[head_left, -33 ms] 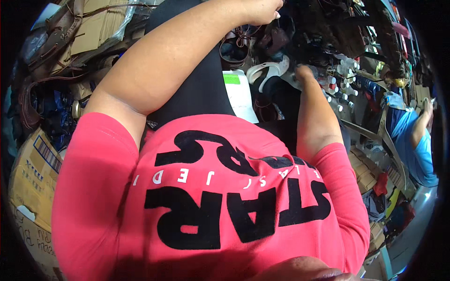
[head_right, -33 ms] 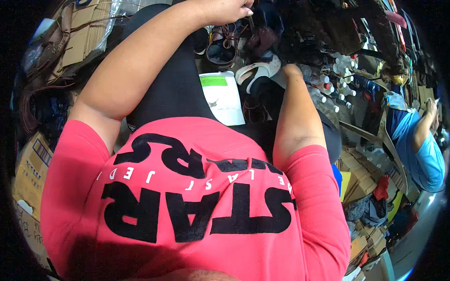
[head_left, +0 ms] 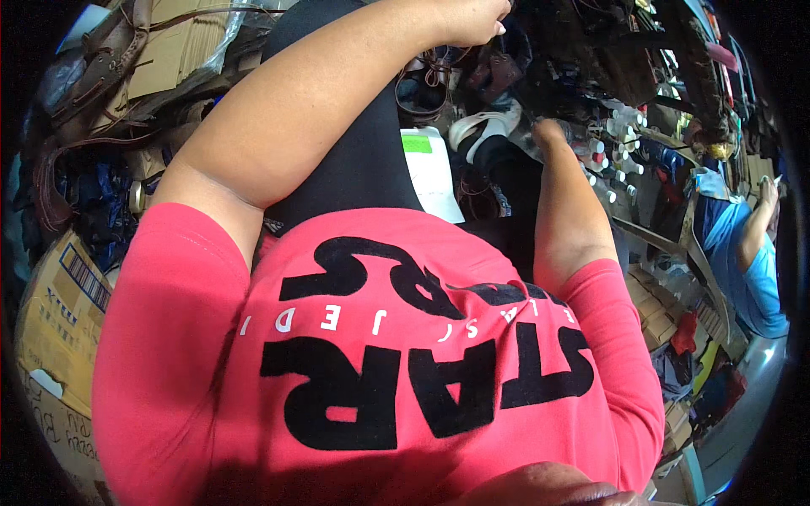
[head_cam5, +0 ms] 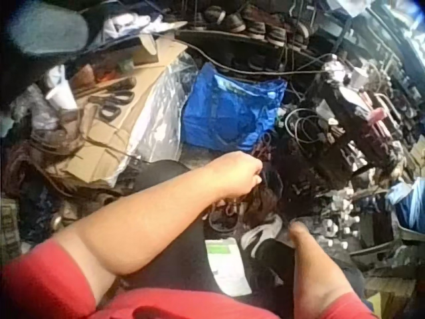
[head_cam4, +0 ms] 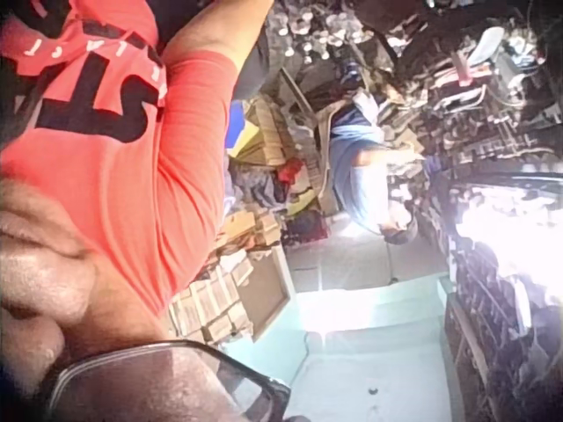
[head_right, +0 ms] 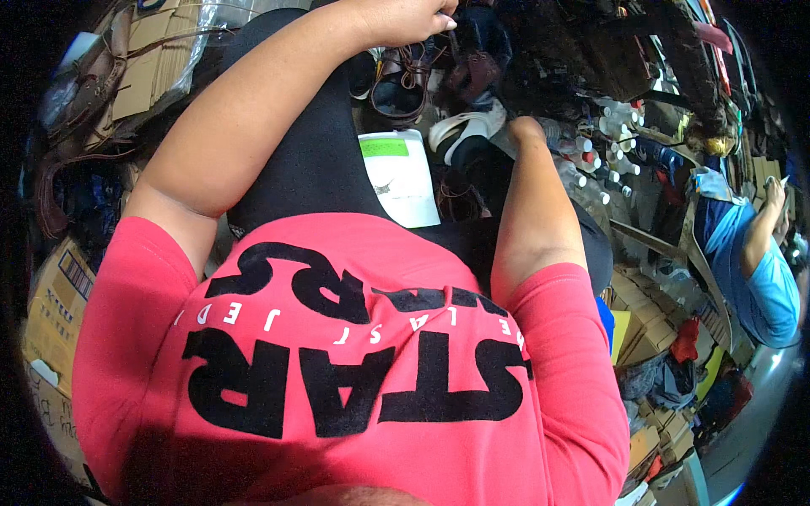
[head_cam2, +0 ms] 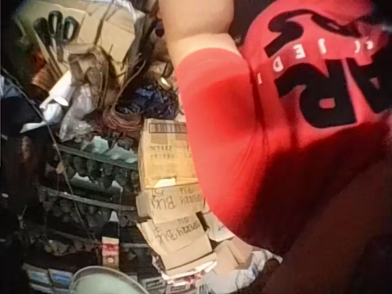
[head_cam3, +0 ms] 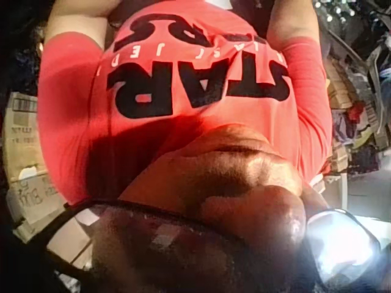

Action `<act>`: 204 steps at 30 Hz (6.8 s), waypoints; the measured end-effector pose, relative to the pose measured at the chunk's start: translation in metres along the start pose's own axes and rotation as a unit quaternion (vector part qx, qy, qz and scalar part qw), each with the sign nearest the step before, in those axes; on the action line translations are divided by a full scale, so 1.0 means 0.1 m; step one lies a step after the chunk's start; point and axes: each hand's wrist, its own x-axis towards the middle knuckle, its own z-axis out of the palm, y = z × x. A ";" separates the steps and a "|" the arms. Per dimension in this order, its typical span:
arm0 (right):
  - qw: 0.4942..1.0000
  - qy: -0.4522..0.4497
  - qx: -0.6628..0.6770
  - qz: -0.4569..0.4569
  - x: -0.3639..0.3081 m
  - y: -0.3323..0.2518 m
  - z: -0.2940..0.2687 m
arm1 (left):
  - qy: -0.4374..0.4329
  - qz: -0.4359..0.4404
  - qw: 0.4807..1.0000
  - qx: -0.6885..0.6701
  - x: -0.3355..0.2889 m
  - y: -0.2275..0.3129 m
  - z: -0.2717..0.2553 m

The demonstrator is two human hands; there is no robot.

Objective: The recorder sorts through a bag of shoes, inspecting different pairs, and then begins to lace a brown leather shoe.

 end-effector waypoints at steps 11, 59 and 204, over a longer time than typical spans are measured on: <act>1.000 0.001 -0.001 -0.016 -0.07 -0.03 -0.17 | -0.001 0.034 0.999 0.018 0.12 0.06 0.08; 0.984 0.014 -0.135 -0.114 0.43 0.53 -0.06 | 0.011 0.039 0.997 0.060 0.16 0.19 0.07; 0.995 -0.022 -0.070 -0.073 1.10 0.19 0.90 | 0.001 -0.133 0.988 -0.074 0.09 -0.40 0.04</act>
